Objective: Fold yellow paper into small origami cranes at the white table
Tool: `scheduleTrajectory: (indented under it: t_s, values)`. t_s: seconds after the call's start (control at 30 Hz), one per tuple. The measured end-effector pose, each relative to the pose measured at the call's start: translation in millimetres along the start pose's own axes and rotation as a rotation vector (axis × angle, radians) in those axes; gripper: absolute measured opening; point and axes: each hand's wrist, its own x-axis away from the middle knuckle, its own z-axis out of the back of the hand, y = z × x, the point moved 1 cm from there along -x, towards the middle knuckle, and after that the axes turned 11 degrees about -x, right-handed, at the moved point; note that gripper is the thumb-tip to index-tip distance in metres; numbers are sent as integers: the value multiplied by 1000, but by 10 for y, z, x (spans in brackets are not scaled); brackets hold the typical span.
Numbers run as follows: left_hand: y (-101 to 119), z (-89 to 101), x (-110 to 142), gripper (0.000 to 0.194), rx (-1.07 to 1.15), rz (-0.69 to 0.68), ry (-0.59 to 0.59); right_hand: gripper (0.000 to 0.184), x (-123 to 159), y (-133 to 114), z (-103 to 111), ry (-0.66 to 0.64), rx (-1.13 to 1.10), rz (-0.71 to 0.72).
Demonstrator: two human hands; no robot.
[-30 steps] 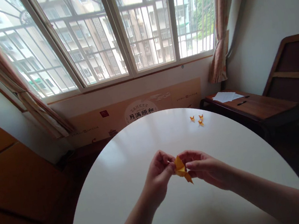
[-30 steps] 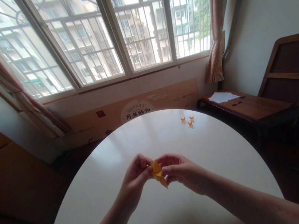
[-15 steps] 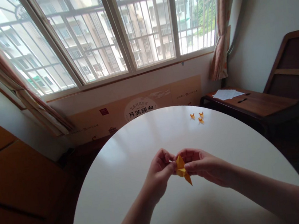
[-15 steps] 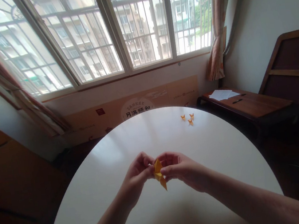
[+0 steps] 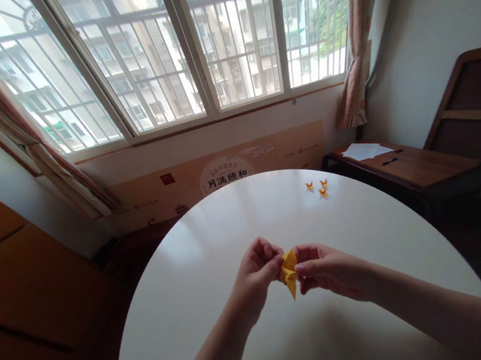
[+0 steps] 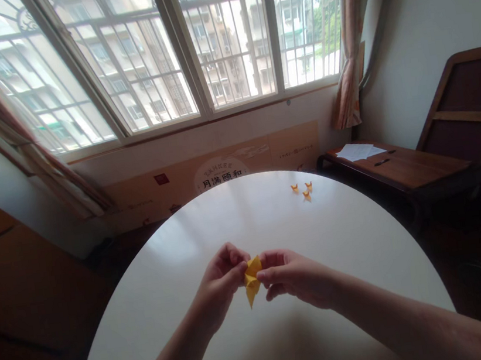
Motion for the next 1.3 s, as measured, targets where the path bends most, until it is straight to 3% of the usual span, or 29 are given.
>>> scheduleTrajectory:
  t_s: [0.6,0.77,1.0,1.13,1.3]
  values:
    - [-17,32,6,26,31,270,63,19,-25,25,9,78,-122,-30]
    - [-27,51,-25,24,-87,195,140,18,-53,11,52,155,-246,-7]
    - [8,6,26,29,-507,-141,138,19,-72,-14,66,237,-300,-18]
    - [14,11,29,24,-595,-131,182,19,-49,5,48,227,-278,-45]
    - [29,13,-2,22,-494,-64,202,20,-32,20,48,199,-240,-63]
